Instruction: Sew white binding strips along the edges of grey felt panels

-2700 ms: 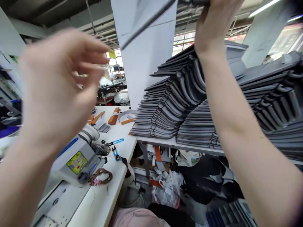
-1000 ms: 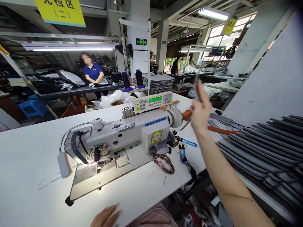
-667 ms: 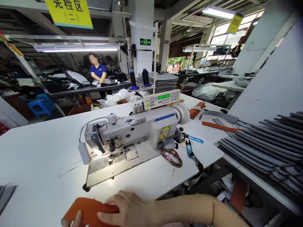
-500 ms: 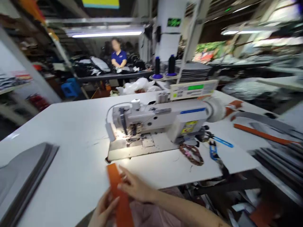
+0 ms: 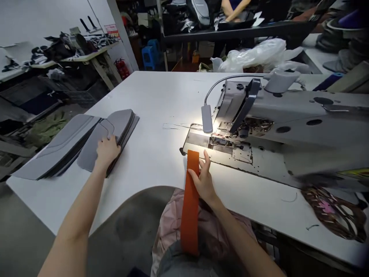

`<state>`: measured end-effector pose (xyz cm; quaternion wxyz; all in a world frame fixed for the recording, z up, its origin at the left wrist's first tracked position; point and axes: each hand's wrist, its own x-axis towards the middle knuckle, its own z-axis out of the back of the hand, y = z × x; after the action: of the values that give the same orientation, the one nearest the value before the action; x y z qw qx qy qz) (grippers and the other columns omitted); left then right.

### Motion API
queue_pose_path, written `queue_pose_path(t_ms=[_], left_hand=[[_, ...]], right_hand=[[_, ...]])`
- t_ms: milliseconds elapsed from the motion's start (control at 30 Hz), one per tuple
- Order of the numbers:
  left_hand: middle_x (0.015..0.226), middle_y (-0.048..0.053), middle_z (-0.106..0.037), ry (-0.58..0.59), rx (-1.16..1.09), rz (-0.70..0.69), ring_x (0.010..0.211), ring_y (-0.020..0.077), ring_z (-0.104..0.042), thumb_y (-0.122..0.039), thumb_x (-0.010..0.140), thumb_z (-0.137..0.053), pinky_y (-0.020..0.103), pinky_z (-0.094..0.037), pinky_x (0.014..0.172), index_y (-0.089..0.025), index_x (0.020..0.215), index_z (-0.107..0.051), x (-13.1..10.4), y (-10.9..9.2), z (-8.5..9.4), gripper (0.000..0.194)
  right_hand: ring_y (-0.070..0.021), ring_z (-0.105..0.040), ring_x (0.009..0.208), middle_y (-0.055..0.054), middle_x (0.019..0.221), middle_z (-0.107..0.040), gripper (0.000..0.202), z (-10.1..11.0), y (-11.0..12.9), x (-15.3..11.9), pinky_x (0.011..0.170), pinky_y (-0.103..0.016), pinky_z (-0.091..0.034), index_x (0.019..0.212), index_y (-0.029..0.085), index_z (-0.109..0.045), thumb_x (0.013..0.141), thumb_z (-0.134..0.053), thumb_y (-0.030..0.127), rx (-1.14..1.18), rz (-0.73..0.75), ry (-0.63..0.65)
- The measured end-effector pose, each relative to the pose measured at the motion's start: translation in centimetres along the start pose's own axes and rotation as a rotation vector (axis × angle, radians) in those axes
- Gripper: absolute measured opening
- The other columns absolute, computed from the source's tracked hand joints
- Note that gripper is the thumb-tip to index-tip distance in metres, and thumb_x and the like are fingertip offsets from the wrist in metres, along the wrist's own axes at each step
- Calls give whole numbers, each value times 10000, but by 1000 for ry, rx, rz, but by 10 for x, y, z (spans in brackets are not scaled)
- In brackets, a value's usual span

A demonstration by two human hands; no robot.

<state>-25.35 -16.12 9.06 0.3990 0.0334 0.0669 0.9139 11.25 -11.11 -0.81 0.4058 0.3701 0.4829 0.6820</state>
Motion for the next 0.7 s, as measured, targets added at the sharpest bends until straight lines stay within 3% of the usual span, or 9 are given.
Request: queue_pose_path(t_ms=[100,200,300,367,433,533,600,700], left_hand=[[1257,270,-590,136,-2,-129,1159,403,-593,-286,949,-498,525,-482,969,-18,1408,-448,13,14,17,534],[1304,181,-590,90,-56,-357,1215,355,-567,-293,1025,-306,536,-436,1048,19,1446,-389,4,7,43,531],[1347,146,-579,150,-78,-544,1202,312,-584,-213,983,-371,473,-447,1062,-68,1507,-351,-39,-27,60,545],[1298,121,-615,325,-84,-660,1098,273,-643,-151,914,-475,399,-496,998,-193,1539,-339,-80,-58,63,641],[1250,81,-633,512,-151,-846,1023,233,-665,-104,892,-455,336,-524,911,-294,1548,-313,-120,-87,63,698],[1104,69,-658,694,-247,-1127,926,221,-665,-181,929,-455,299,-527,779,-270,1507,-391,-154,-120,60,588],[1034,73,-661,633,-345,-1191,899,222,-654,-289,979,-443,313,-523,775,-233,1372,-548,-151,-138,54,410],[1236,125,-617,158,-552,-1066,1140,270,-582,-292,1002,-402,407,-479,972,-200,1287,-591,-116,-168,41,355]], right_hand=[[-233,-693,979,-185,1368,-576,776,0,3,1,852,-392,-554,1544,213,-87,917,-524,349,28,-62,-20],[-242,-669,1007,-135,1297,-616,484,1,5,5,861,-386,-538,1352,225,-414,899,-536,346,-25,-51,-34],[-245,-636,1045,-90,1129,-666,245,0,8,12,908,-390,-510,1088,231,-606,932,-472,365,-70,3,-15],[-248,-617,1072,-98,1112,-661,321,-2,8,18,944,-400,-494,1084,218,-632,962,-417,424,-36,9,-41],[-251,-611,1052,-112,1097,-653,403,-3,6,25,947,-413,-494,1086,191,-629,969,-391,495,25,-23,-76],[-254,-610,1042,-116,1099,-659,396,-4,3,31,963,-435,-496,1129,169,-603,944,-441,478,108,-90,-126],[-261,-552,1223,-140,1320,-595,480,-4,2,31,1070,-456,-438,1342,168,-499,921,-475,396,138,-79,-197],[-236,-393,1426,-128,1582,-358,717,-6,4,28,1164,-445,-358,1563,197,-208,910,-478,321,153,-1,-251]])
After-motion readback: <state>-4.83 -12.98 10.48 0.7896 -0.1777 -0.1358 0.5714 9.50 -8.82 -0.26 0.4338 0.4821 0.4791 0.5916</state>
